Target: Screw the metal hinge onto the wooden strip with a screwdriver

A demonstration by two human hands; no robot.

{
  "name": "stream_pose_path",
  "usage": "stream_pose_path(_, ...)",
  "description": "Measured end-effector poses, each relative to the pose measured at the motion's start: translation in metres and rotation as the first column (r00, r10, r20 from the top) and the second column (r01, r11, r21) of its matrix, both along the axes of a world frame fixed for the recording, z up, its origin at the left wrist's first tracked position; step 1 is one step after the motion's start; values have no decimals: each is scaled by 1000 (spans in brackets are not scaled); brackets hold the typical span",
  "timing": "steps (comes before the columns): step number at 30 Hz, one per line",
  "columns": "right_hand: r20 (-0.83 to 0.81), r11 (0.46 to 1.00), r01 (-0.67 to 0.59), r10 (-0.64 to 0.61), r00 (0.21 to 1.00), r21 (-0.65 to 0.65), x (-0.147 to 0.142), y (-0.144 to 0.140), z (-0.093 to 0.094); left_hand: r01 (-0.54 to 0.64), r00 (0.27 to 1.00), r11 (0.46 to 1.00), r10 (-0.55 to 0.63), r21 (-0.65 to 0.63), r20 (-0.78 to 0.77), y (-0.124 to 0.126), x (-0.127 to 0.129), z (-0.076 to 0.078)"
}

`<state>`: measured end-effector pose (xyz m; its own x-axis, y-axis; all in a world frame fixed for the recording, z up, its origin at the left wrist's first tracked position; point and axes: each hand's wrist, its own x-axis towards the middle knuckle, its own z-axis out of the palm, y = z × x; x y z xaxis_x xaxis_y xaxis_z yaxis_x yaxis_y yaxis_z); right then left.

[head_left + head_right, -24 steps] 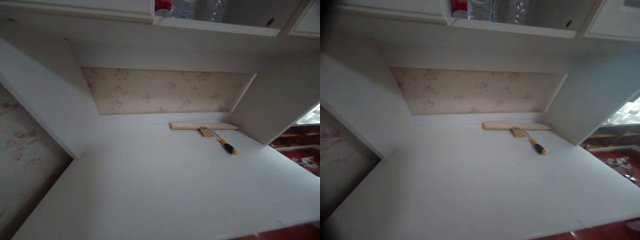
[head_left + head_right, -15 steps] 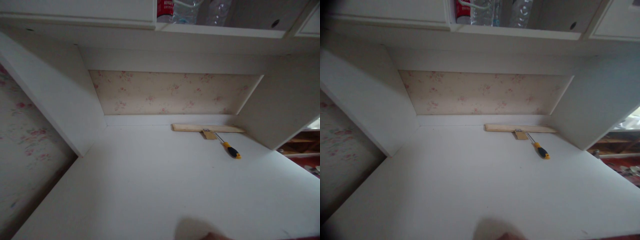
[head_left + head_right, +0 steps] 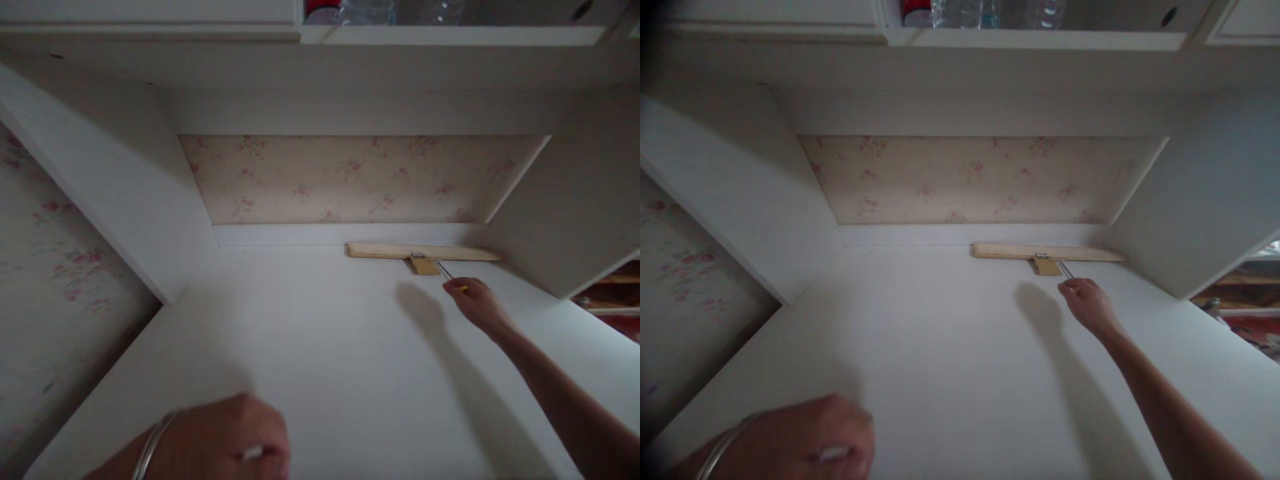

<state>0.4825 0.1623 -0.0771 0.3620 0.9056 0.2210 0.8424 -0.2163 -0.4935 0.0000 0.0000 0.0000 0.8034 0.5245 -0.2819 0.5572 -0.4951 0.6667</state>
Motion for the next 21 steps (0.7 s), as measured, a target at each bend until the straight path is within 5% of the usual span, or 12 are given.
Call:
stream_pose_path(5, 133, 956, 295, -293, 947, 9, 22, 12, -30, -305, 949, 927, 274, 221, 158, 153, 61, -1)
stream_pose_path(10, 154, 942, 328, -315, 936, -69, 22, 16, -56, -239, 965, 752, 253, 615, 67, 285, 139, -45)
stream_pose_path(11, 163, 936, 343, -328, 931, -74, 23, 17, -59, -203, 966, 705, 257, 679, 23, 301, 152, -54)
stream_pose_path(15, 153, 912, 403, -388, 909, -81, 29, 25, -67, -169, 966, 670, 260, 723, -15, 340, 193, -82)
stream_pose_path(21, 154, 938, 344, -336, 929, -33, 42, 30, -71, -143, 962, 646, 269, 750, -48, 378, 229, -95)
